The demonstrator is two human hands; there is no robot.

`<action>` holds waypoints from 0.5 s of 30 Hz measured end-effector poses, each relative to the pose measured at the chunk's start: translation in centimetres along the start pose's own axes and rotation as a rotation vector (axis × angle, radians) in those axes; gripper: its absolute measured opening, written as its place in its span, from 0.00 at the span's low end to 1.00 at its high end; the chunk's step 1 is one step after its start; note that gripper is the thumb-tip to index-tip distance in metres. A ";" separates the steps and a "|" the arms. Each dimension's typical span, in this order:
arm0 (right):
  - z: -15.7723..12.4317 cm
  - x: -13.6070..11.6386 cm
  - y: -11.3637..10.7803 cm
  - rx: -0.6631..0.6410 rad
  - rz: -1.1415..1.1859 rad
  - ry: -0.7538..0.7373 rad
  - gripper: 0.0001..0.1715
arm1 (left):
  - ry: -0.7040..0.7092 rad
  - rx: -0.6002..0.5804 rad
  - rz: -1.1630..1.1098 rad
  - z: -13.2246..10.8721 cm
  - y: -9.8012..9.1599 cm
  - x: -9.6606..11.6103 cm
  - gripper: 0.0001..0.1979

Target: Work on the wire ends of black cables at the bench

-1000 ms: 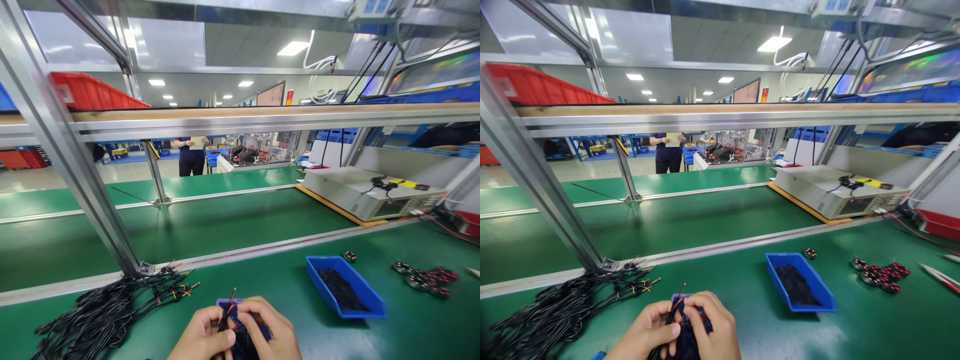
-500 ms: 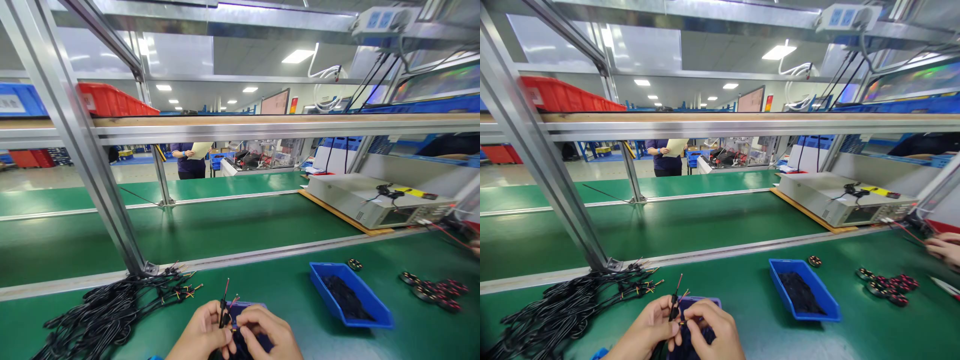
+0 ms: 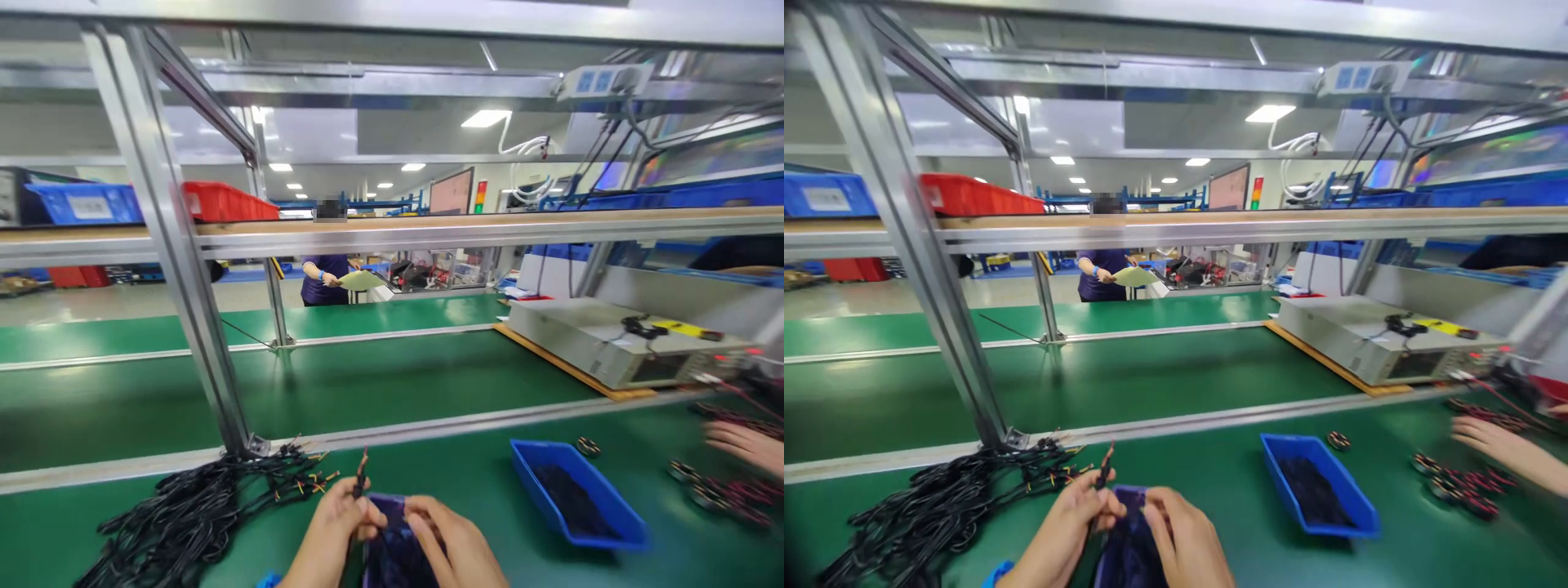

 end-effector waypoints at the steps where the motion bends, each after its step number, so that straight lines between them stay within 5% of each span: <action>1: -0.2 -0.2 -0.3 0.043 -0.206 -0.013 0.13 | 0.002 0.031 -0.009 -0.1 -0.1 0.1 0.26; 5: -0.6 -0.1 1.8 0.006 -0.686 -0.125 0.12 | 0.038 0.100 -0.032 -0.2 -0.3 0.0 0.23; 11: 0.9 1.3 7.0 -0.019 -0.757 -0.172 0.16 | 0.032 0.037 -0.051 -0.2 0.3 0.2 0.19; 15: 1.8 2.0 8.2 -0.034 -0.760 -0.195 0.16 | -0.008 0.064 -0.022 -0.2 0.6 0.3 0.22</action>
Point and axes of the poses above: each hand's wrist, its own z-axis towards the middle knuckle, its own y-axis out of the palm, x = y × z, the point moved 5 cm from there along z, towards the middle knuckle, and after that the axes turned 1 degree about x, right-handed, at the moved point
